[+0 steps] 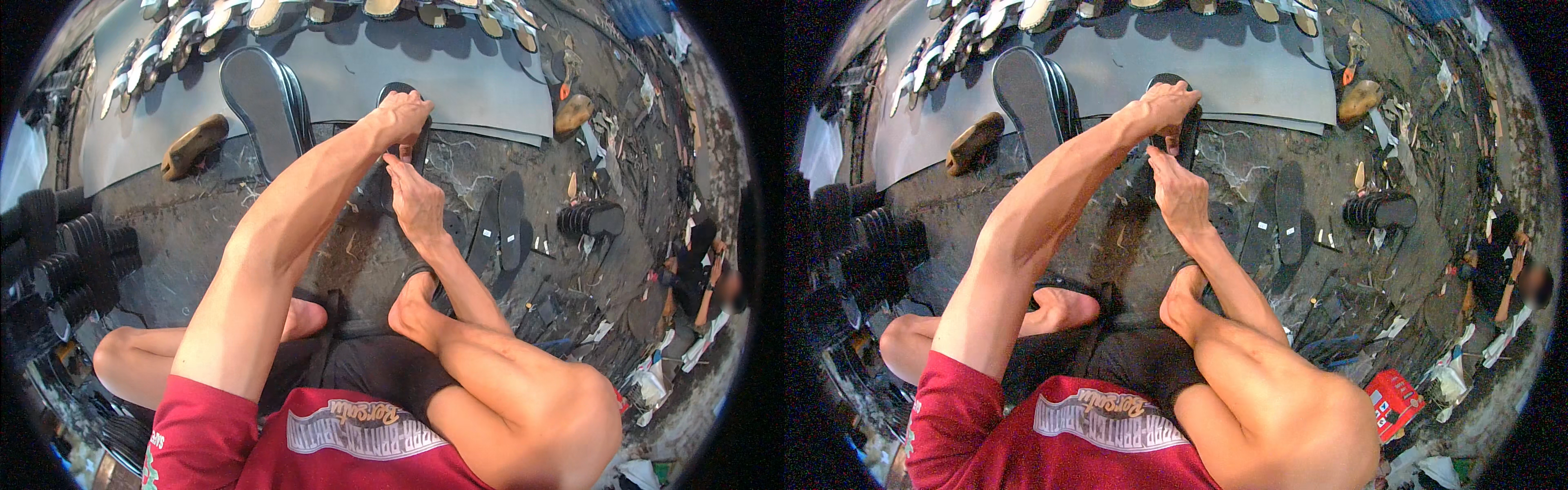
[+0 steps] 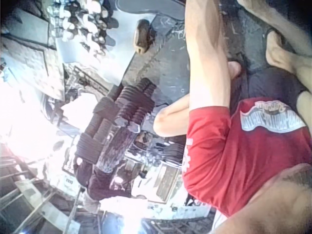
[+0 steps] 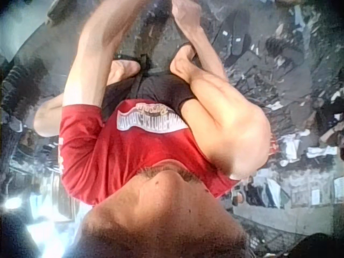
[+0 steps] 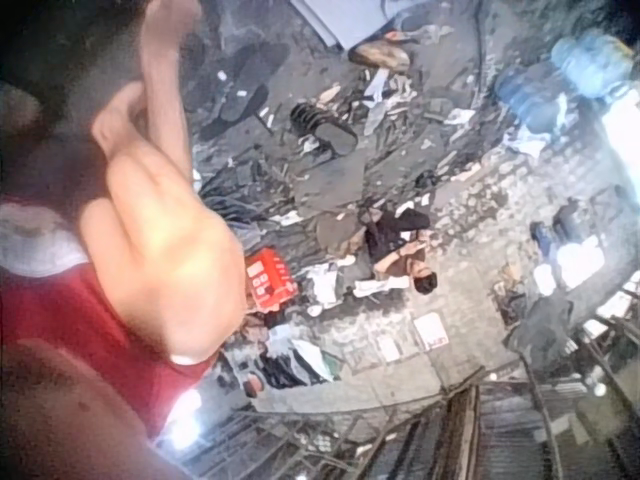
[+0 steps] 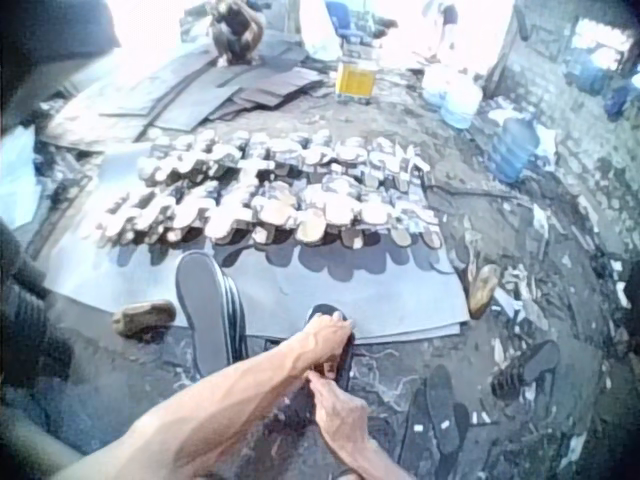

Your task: The person sits on the ground and repeatedly picks up black shoe insoles, aligns them, and stacks them into a pile. The person handles the insoles one by one, occasionally adjusting the stack.

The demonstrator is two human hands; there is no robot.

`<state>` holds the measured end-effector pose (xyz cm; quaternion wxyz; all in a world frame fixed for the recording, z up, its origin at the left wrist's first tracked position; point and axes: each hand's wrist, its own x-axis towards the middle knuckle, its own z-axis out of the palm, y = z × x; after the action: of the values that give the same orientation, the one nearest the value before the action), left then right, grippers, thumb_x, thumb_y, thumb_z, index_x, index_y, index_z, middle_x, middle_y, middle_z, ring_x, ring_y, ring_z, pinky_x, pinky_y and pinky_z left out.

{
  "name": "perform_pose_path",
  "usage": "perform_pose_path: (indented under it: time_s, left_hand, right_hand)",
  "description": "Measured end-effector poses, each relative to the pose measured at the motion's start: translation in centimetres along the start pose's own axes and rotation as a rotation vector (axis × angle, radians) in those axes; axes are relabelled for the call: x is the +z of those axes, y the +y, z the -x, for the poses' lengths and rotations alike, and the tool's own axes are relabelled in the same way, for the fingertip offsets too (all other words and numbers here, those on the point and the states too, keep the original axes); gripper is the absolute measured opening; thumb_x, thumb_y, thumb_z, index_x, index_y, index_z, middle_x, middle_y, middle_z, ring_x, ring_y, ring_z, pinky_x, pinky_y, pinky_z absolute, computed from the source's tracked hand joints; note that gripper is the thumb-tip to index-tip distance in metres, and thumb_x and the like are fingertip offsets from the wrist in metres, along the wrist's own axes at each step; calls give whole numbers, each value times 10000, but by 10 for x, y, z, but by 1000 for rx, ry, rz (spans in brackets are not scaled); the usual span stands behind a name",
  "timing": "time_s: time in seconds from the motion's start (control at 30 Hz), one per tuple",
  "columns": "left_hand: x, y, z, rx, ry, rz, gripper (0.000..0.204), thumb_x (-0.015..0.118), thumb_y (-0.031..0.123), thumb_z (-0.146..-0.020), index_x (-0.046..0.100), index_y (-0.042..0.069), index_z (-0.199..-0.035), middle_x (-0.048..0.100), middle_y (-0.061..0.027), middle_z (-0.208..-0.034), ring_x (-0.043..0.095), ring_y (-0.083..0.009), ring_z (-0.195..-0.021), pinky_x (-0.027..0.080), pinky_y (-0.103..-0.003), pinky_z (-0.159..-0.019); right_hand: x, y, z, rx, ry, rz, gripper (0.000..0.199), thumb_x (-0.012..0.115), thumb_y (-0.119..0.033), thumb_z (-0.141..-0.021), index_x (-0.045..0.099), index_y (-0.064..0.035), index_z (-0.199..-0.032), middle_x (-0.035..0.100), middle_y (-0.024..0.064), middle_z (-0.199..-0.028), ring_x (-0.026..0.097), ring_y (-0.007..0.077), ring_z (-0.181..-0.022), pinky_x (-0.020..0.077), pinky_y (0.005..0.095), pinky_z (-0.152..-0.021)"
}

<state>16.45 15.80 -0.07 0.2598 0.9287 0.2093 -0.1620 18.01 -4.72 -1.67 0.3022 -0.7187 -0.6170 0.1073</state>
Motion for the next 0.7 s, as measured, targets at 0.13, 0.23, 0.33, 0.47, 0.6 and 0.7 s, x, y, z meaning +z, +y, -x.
perform_pose_path:
  time_s: [0.13, 0.23, 0.33, 0.47, 0.6, 0.7]
  left_hand:
    - [17, -26, -2, -39, 46, -1, 1052, 1104, 249, -472, 627, 40, -1385, 680, -234, -1360, 721, -483, -1222, 617, -534, -1004]
    - [20, -26, 2, -12, 96, 10, 1053, 1102, 250, -481, 614, 39, -1391, 671, -239, -1361, 721, -489, -1214, 618, -544, -996]
    - [16, -17, 14, 16, 106, 6, 1053, 1102, 250, -508, 596, 40, -1408, 658, -241, -1354, 706, -483, -1230, 608, -548, -1006]
    - [28, -12, 29, 52, 197, -34, 1052, 1106, 265, -541, 577, 28, -1418, 639, -226, -1322, 670, -440, -1251, 592, -527, -1015]
    - [47, -9, 42, 82, 333, -79, 985, 1078, 242, -576, 578, 24, -1398, 623, -199, -1283, 659, -399, -1216, 577, -503, -1015]
    - [58, -17, 50, 85, 397, -82, 919, 1027, 234, -632, 574, 28, -1405, 605, -199, -1290, 634, -404, -1235, 555, -510, -1049]
  right_hand:
    - [14, -3, -13, -31, -10, 26, 290, 697, -123, -1072, 709, -111, -1361, 797, 98, -1102, 787, 329, -861, 627, 430, -691]
    - [14, -4, -15, -38, 27, 26, 271, 687, -119, -1078, 707, -132, -1347, 780, 95, -1062, 769, 341, -810, 604, 449, -657]
    - [5, -9, -8, -14, -40, 63, 228, 685, -115, -1078, 699, -117, -1306, 760, 99, -1004, 757, 339, -779, 593, 450, -650]
    - [-13, -25, 22, -40, -125, 82, 157, 704, -136, -1069, 680, -100, -1220, 730, 96, -942, 751, 314, -754, 584, 437, -636]
    - [-28, -34, 51, -45, -146, 22, 157, 724, -137, -1053, 703, -96, -1204, 759, 91, -966, 757, 292, -756, 595, 422, -648]
    - [-34, -35, 60, -4, -129, -42, 120, 715, -112, -1059, 737, -76, -1171, 794, 107, -994, 777, 315, -800, 614, 421, -689]
